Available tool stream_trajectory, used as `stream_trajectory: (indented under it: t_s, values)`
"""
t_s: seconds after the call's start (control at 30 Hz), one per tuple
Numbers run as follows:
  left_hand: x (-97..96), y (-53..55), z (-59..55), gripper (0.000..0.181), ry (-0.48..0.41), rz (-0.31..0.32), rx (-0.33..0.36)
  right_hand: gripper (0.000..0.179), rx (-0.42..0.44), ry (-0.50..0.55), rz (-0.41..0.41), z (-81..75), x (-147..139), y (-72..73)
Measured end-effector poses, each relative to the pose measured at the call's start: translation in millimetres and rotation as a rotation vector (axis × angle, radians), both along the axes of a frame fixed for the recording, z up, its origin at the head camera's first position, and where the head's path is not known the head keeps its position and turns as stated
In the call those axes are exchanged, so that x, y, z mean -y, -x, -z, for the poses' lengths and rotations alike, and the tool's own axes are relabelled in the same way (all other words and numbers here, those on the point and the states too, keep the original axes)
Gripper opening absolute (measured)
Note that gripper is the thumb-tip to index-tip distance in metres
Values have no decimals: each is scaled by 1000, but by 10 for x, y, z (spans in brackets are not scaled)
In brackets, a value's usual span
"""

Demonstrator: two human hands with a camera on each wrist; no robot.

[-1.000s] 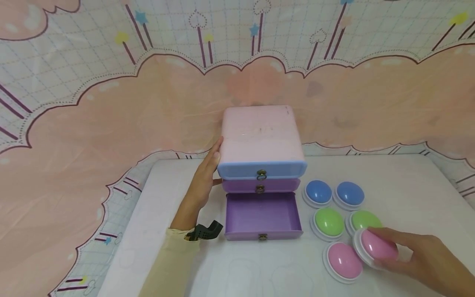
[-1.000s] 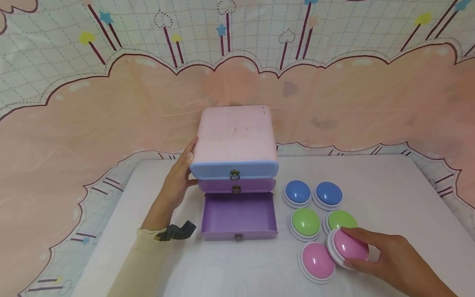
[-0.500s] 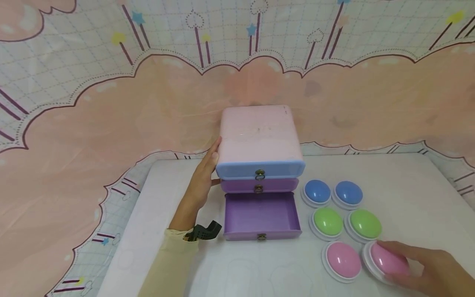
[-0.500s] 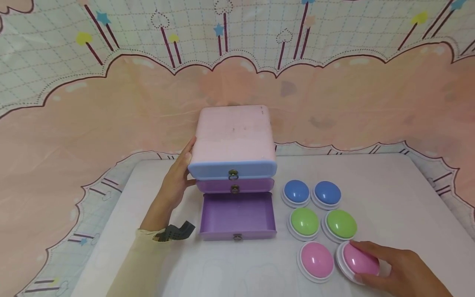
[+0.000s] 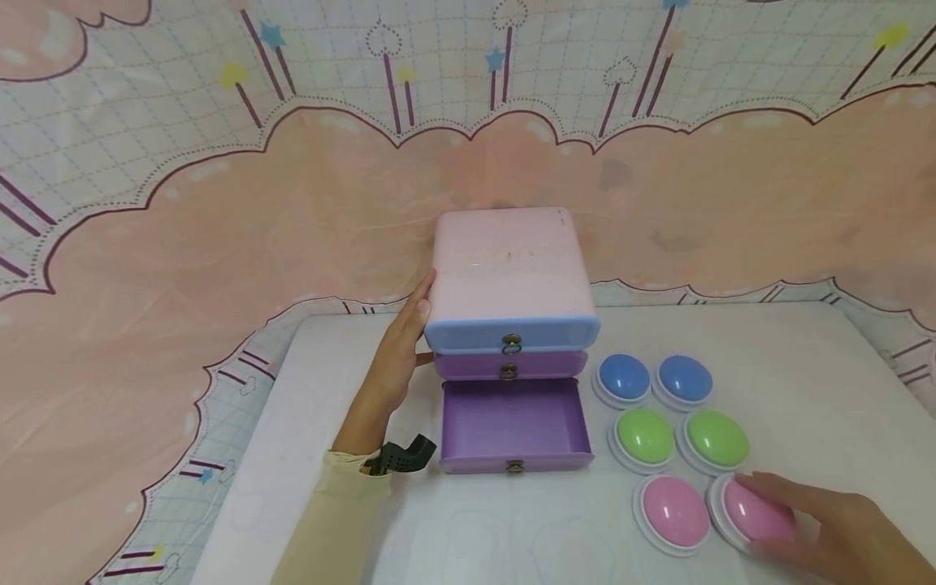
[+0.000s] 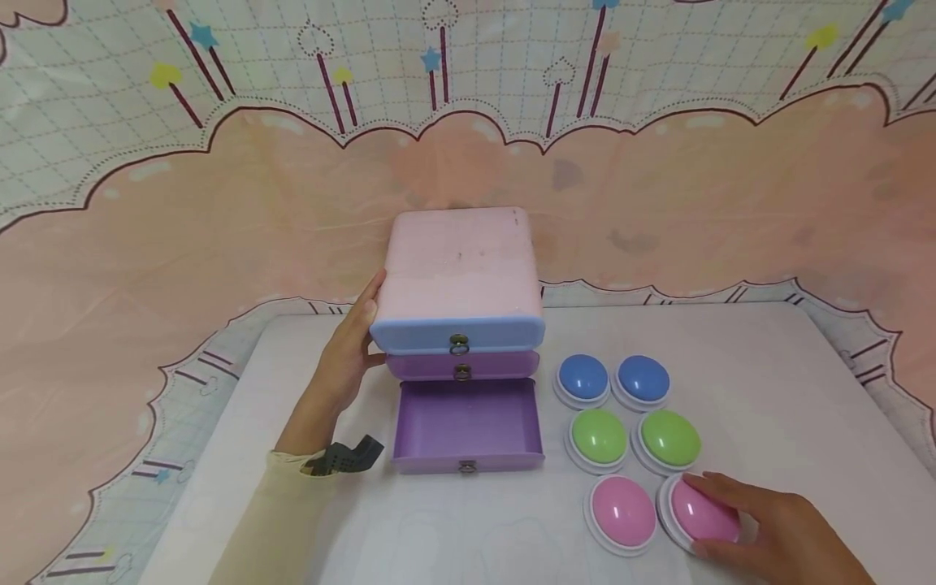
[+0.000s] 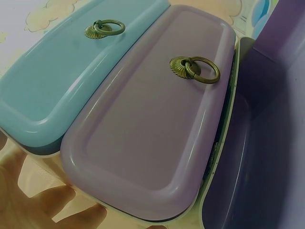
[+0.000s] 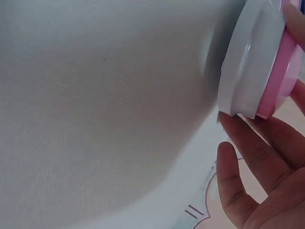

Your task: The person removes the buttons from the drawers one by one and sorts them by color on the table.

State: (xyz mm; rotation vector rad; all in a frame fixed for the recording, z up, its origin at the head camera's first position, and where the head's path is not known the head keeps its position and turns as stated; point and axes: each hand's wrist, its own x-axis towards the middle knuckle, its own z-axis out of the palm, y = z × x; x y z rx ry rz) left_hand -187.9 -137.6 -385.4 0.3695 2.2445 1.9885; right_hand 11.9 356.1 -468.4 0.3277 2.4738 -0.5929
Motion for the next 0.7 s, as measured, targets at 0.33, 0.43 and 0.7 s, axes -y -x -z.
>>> stream_trajectory:
  t_s: [0.33,0.43,0.7]
  values:
    - [-2,-7,-3,47,7,-2,-6,118,34,-43,-8,-23,75,40]
    - [0,-4,3,47,4,-2,-6,118,26,-50,-34,-39,98,45]
    - [5,7,10,47,-4,3,-5,112,-19,-43,-49,-41,108,44]
